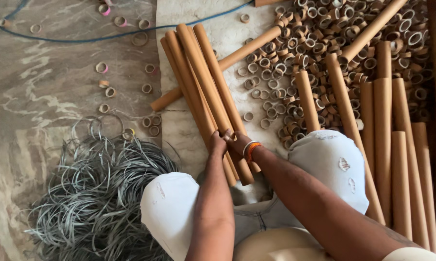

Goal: The person gathers wooden rods from a pile, aligns them into a bundle, and secures them with wire. The person repeats this process to create multiple bundles.

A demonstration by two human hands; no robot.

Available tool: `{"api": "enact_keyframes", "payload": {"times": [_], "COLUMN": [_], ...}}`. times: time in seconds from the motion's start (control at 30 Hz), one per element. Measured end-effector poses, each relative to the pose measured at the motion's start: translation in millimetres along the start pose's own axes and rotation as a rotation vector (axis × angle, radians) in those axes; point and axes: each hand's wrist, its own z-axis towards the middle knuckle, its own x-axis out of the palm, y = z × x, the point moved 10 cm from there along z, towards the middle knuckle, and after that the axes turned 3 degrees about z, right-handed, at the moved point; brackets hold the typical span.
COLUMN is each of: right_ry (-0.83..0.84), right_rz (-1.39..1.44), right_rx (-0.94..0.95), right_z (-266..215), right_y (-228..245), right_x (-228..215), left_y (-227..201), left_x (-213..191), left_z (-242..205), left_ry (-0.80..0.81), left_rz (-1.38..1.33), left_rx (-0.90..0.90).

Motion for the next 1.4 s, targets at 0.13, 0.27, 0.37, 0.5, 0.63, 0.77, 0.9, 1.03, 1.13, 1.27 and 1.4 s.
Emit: {"api": "enact_keyframes", "payload": {"times": [0.13,0.27,0.37,0.5,0.63,0.77,0.9,1.03,1.13,1.27,1.4], "right_ry": [0.051,0.110,0.079,0.131,0.175,0.194,0.255,0.172,0.085,-0.209,-0.380], "right_rz": [0.001,0.137,0.024,-0.134,-0.211,-0.361,-0.404,-0.250,-0.347,-0.219,-0.178], "right_rx": [-0.006,0.014,-0.081,-0.051,-0.049,-0.261,-0.207,-0.038,-0.194,-0.578,-0.751], "right_z": [14,45,57,60,60,50,17,-19,-27,-28,-50], "right_y": [-11,-38,-46,-64,-70,-37,-4,27,71,151,174], "right_x": [7,30,42,59,67,68,61,35,13,-67,-188], "left_y": [18,30,26,21,37,58,78,57,36,30,32], "left_x": [7,7,-21,-38,-33,-30,-25,-29,-34,-35,-1], "left_z": [18,21,5,-20,-33,-24,-8,5,6,-6,-16], "left_ry": [-0.024,-0.078,-0.313,-0.352,-0.243,-0.266,-0.296,-0.387,-0.385,-0.327,-0.081], "left_rz": [-0.160,-0.189,0.170,0.385,0.448,0.383,0.314,0.377,0.345,0.306,0.369], "left_rx": [0.091,0.120,0.008,-0.208,-0.358,-0.331,-0.278,-0.045,0.084,0.077,0.146]}}
